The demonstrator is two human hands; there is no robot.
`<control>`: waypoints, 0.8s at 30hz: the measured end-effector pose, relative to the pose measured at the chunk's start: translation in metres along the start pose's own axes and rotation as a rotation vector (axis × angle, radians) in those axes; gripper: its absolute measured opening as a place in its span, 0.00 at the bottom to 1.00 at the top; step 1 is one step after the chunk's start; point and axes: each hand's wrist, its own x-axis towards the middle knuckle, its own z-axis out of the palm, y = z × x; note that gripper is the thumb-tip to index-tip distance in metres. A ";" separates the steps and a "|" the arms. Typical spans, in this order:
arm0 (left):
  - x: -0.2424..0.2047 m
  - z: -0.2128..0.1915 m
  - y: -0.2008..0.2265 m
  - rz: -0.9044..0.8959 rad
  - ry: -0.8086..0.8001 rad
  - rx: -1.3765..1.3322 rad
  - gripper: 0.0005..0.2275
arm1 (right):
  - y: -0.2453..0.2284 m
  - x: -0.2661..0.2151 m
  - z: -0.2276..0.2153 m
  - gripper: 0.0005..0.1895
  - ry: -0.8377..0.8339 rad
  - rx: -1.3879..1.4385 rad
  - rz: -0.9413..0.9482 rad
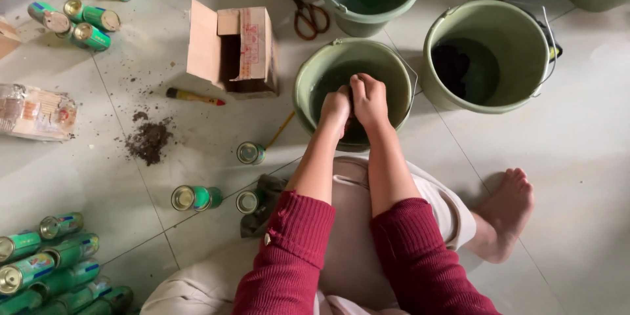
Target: The person sits on the floor and cleans green metal cans. They retrieve cans from a cardboard box, wipe them with a cloth, and use a pencil to clean the inside rim. The cleaned cans are placed into a large stack on the floor.
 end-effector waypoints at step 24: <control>-0.018 -0.018 0.017 0.279 -0.118 0.846 0.23 | -0.004 0.005 0.002 0.13 0.013 0.189 0.559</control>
